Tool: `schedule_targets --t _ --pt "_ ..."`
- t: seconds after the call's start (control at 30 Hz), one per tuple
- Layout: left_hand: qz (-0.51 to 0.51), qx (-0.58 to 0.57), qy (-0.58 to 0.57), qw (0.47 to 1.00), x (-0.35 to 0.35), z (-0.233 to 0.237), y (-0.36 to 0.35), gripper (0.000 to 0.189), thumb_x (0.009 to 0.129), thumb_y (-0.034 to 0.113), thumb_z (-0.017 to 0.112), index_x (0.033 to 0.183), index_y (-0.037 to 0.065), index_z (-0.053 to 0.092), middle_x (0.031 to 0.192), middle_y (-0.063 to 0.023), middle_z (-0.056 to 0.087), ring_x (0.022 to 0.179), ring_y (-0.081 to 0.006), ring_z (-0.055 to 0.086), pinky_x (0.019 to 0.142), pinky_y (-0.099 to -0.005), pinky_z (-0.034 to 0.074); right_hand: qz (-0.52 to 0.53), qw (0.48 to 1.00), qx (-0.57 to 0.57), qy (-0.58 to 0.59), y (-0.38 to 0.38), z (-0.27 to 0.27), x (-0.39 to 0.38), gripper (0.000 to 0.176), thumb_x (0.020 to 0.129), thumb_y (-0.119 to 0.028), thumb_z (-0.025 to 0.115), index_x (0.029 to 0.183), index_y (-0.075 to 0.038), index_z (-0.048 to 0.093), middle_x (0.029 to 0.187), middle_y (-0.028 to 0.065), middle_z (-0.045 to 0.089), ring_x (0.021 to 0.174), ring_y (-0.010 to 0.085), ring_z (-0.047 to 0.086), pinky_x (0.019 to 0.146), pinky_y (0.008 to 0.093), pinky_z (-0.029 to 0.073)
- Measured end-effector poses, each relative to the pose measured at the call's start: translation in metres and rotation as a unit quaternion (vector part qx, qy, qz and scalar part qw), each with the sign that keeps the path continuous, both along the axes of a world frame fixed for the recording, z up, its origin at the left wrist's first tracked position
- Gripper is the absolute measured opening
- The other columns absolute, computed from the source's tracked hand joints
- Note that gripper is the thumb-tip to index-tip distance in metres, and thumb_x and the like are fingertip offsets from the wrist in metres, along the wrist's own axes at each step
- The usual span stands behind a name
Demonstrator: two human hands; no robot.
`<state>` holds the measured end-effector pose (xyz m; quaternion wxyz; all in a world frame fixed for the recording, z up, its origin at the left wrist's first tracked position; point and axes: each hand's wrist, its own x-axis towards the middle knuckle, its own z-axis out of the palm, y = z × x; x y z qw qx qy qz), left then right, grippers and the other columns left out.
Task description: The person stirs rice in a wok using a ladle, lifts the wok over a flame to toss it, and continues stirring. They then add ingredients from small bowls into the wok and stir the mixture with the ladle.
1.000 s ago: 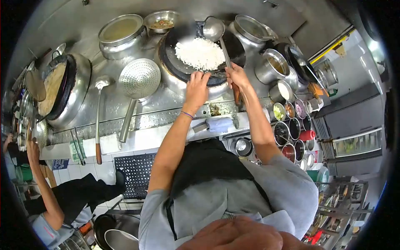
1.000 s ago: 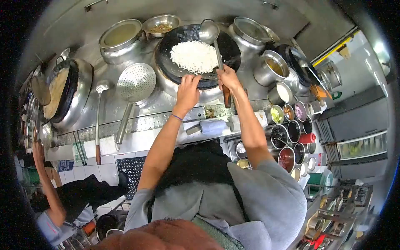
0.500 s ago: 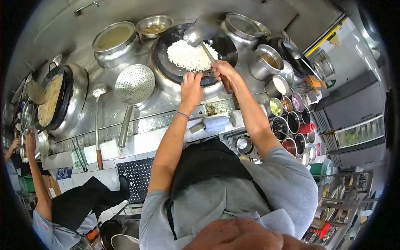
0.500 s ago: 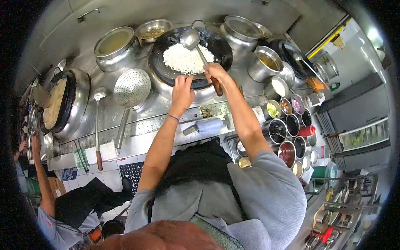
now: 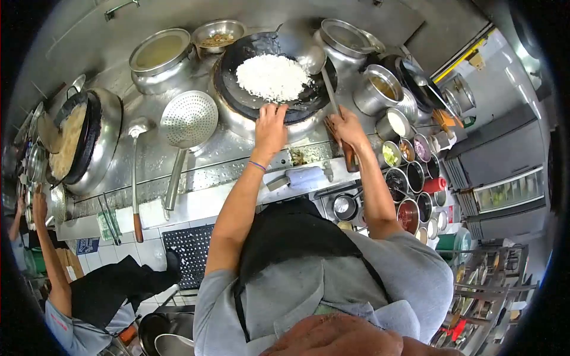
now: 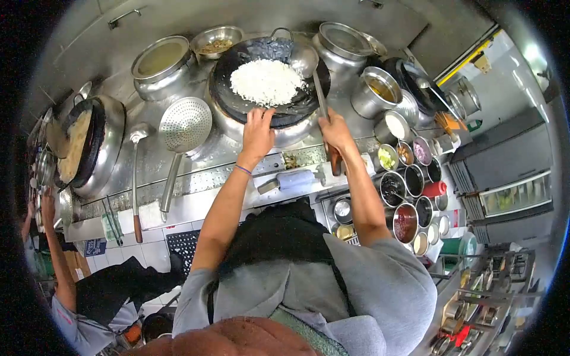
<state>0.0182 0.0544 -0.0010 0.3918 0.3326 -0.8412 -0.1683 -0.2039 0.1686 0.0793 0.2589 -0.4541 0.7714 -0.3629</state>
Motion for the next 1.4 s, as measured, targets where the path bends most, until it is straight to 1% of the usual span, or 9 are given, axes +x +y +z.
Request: schedule_targets --t 0.07,0.13,0.17,0.27,0.43,0.53,1.07,1.2,1.4 --pt "-0.004 -0.007 0.014 1.000 0.001 -0.003 -0.001 0.059 0.073 -0.003 0.067 0.130 0.008 0.058 0.119 -0.0167 0.054 0.120 -0.0400 0.050 0.096 -0.0501 0.048 -0.037 0.997 -0.048 0.056 0.010 -0.010 0.005 0.053 0.097 -0.018 0.061 0.142 0.009 0.051 0.122 0.0298 0.068 0.113 0.0367 0.067 0.099 0.0371 0.050" --pt "-0.006 -0.016 0.033 0.999 -0.001 -0.002 -0.001 0.059 0.073 -0.003 0.067 0.130 0.007 0.058 0.118 -0.0165 0.054 0.120 -0.0398 0.050 0.096 -0.0497 0.049 -0.013 0.996 -0.069 0.054 0.014 -0.004 0.011 0.056 0.097 -0.019 0.061 0.145 0.008 0.049 0.133 0.0314 0.063 0.127 0.0383 0.061 0.108 0.0371 0.044" --pt "0.004 -0.014 0.025 1.000 -0.002 -0.001 0.002 0.059 0.073 -0.003 0.066 0.131 0.007 0.058 0.119 -0.0163 0.054 0.120 -0.0395 0.050 0.095 -0.0493 0.049 0.012 0.983 -0.054 0.177 -0.001 -0.045 -0.021 0.055 0.097 -0.020 0.061 0.143 0.008 0.050 0.128 0.0288 0.066 0.119 0.0381 0.066 0.103 0.0396 0.048" --pt "0.006 -0.014 0.011 1.000 -0.003 0.002 0.005 0.060 0.073 -0.004 0.066 0.132 0.008 0.057 0.120 -0.0158 0.054 0.120 -0.0390 0.050 0.095 -0.0487 0.049 0.027 0.994 0.071 0.080 -0.024 -0.033 -0.018 0.055 0.097 -0.021 0.061 0.144 0.005 0.051 0.124 0.0288 0.068 0.112 0.0394 0.068 0.100 0.0430 0.049" --pt "0.003 0.000 0.023 1.000 0.001 -0.001 0.004 0.060 0.073 -0.004 0.066 0.131 0.008 0.057 0.121 -0.0159 0.055 0.122 -0.0384 0.050 0.095 -0.0488 0.049 0.017 0.984 -0.116 0.137 0.001 -0.004 0.019 0.045 0.097 -0.017 0.057 0.135 0.007 0.057 0.105 0.0269 0.072 0.100 0.0317 0.069 0.091 0.0383 0.051" --pt "0.005 -0.001 0.031 1.000 0.001 0.000 0.002 0.059 0.073 -0.004 0.067 0.130 0.009 0.057 0.119 -0.0156 0.055 0.121 -0.0379 0.050 0.095 -0.0484 0.049 0.012 0.983 0.045 0.177 -0.015 -0.026 -0.008 0.048 0.096 -0.016 0.060 0.141 0.001 0.056 0.119 0.0306 0.068 0.114 0.0413 0.067 0.099 0.0397 0.050" --pt "0.006 -0.013 0.008 1.000 0.000 -0.003 -0.001 0.063 0.072 -0.002 0.069 0.133 0.009 0.055 0.123 -0.0160 0.052 0.124 -0.0395 0.048 0.094 -0.0509 0.051 -0.026 0.974 -0.120 0.189 -0.023 -0.024 -0.013 0.047 0.093 -0.019 0.062 0.136 -0.001 0.060 0.107 0.0287 0.072 0.099 0.0440 0.071 0.085 0.0446 0.054" --pt "-0.005 0.018 0.002 1.000 0.000 0.001 0.002 0.063 0.073 -0.001 0.069 0.133 0.010 0.055 0.124 -0.0158 0.052 0.125 -0.0396 0.048 0.094 -0.0512 0.051 -0.081 0.936 0.057 0.338 -0.089 -0.074 -0.011 0.062 0.093 -0.020 0.065 0.149 0.001 0.049 0.106 0.0251 0.074 0.094 0.0359 0.073 0.083 0.0433 0.055" --pt "-0.001 0.028 -0.002 1.000 0.005 0.003 0.001 0.061 0.074 -0.001 0.068 0.133 0.009 0.056 0.124 -0.0146 0.053 0.126 -0.0379 0.048 0.093 -0.0510 0.052 0.070 0.995 -0.018 0.075 -0.065 -0.024 0.006 0.063 0.092 -0.019 0.063 0.150 -0.001 0.048 0.106 0.0181 0.075 0.093 0.0275 0.070 0.086 0.0404 0.053"
